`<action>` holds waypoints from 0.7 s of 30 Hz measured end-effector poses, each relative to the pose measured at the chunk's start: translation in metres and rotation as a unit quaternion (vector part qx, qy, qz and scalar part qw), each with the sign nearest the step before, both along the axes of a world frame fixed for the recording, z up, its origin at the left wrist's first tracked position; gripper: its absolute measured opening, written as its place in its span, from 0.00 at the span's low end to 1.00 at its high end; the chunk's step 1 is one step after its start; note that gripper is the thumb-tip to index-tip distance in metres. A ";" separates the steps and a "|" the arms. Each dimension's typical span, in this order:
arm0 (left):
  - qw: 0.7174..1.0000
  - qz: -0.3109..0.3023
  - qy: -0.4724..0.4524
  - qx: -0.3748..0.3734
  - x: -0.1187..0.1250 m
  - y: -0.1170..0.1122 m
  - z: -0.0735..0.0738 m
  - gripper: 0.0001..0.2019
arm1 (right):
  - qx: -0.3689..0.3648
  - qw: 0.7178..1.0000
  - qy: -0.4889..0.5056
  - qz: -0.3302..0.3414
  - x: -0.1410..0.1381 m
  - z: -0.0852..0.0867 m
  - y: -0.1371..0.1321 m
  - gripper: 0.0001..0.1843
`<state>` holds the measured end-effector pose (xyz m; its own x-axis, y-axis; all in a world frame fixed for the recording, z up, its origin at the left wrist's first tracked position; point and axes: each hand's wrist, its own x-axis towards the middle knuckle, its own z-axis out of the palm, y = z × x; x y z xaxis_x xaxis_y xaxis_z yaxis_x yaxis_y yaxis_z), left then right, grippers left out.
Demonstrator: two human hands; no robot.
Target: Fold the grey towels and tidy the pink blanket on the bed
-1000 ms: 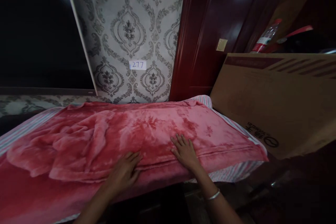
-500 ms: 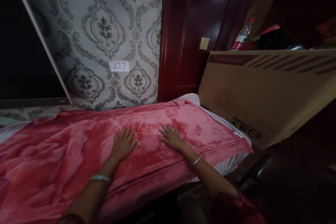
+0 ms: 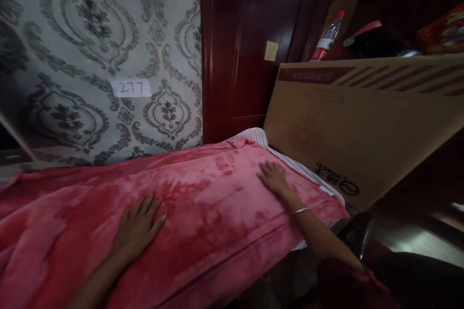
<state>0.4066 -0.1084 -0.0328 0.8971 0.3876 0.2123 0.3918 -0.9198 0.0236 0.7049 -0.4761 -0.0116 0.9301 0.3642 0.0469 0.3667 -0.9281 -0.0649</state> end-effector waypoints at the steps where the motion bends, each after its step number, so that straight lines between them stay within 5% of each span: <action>1: 1.000 0.006 0.002 -0.013 0.005 0.003 0.004 0.31 | 0.008 0.999 -0.001 0.052 -0.006 0.004 0.017 0.32; 4: 0.999 -0.011 -0.002 -0.039 0.032 0.010 0.024 0.31 | 0.050 0.972 0.008 0.230 -0.028 0.011 0.072 0.33; 9: 0.998 -0.047 0.021 -0.038 0.089 0.024 0.036 0.33 | 0.080 0.925 0.010 0.371 -0.031 -0.002 0.126 0.31; 15: 0.999 -0.017 0.034 -0.022 0.107 0.047 0.003 0.32 | 0.042 0.964 0.026 0.260 0.062 -0.006 0.106 0.29; 21: 0.999 -0.041 0.026 -0.020 0.103 0.052 -0.001 0.33 | 0.023 0.992 0.025 0.123 0.149 -0.012 0.069 0.31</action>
<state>0.5092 -0.0565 -0.0334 0.9357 0.3194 0.1497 0.3167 -0.9476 0.0422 0.8543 -0.4068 -0.0239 0.8152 0.5786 0.0252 0.5766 -0.8068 -0.1293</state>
